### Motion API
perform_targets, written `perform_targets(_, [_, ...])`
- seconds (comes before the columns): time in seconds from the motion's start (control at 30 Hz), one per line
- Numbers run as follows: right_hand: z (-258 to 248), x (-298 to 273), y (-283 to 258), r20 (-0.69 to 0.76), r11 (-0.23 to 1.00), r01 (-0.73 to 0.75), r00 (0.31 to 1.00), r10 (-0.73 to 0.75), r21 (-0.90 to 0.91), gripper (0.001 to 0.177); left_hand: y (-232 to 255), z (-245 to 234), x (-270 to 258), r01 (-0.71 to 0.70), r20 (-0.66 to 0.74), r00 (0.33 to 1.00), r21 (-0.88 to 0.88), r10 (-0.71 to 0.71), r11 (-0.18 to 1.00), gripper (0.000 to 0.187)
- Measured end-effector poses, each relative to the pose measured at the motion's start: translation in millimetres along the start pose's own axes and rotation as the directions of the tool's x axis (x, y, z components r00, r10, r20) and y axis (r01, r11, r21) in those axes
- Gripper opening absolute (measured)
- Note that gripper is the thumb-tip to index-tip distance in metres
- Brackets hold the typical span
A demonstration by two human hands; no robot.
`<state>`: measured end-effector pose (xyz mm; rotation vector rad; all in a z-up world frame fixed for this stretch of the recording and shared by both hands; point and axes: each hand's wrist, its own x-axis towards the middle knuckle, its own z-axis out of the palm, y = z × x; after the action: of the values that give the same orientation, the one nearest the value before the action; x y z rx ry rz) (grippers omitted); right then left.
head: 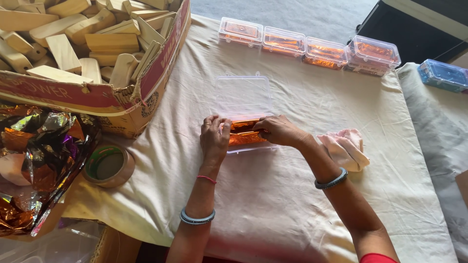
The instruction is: The person wraps small rectangular wooden blocks in shiny orange foil, folding the edges neatly around each block. They then wipe the inside of a clear plastic container with a cloth and place the wrapped blocks inside before closing the lid.
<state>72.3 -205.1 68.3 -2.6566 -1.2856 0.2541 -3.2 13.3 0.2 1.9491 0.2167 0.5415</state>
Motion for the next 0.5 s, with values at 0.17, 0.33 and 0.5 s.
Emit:
perform_targets(0.17, [3.6, -10.8, -16.9, -0.132, 0.996, -0.057, 0.990, 0.047, -0.070, 0.024, 18.8, -9.4, -5.3, -0.118, 0.043, 0.993, 0.218, 0.111, 0.969, 0.018])
perform_targets(0.33, [2.6, -18.5, -24.1, -0.136, 0.993, -0.078, 0.989, 0.065, -0.089, 0.029, 11.1, -9.3, -7.9, -0.166, 0.115, 0.984, 0.329, 0.135, 0.930, 0.016])
perform_targets(0.5, [-4.0, -38.1, -16.2, -0.289, 0.999, -0.019, 0.957, 0.026, 0.026, 0.032, 3.0, -7.8, -7.5, -0.174, 0.098, 0.984, 0.351, 0.149, 0.920, 0.016])
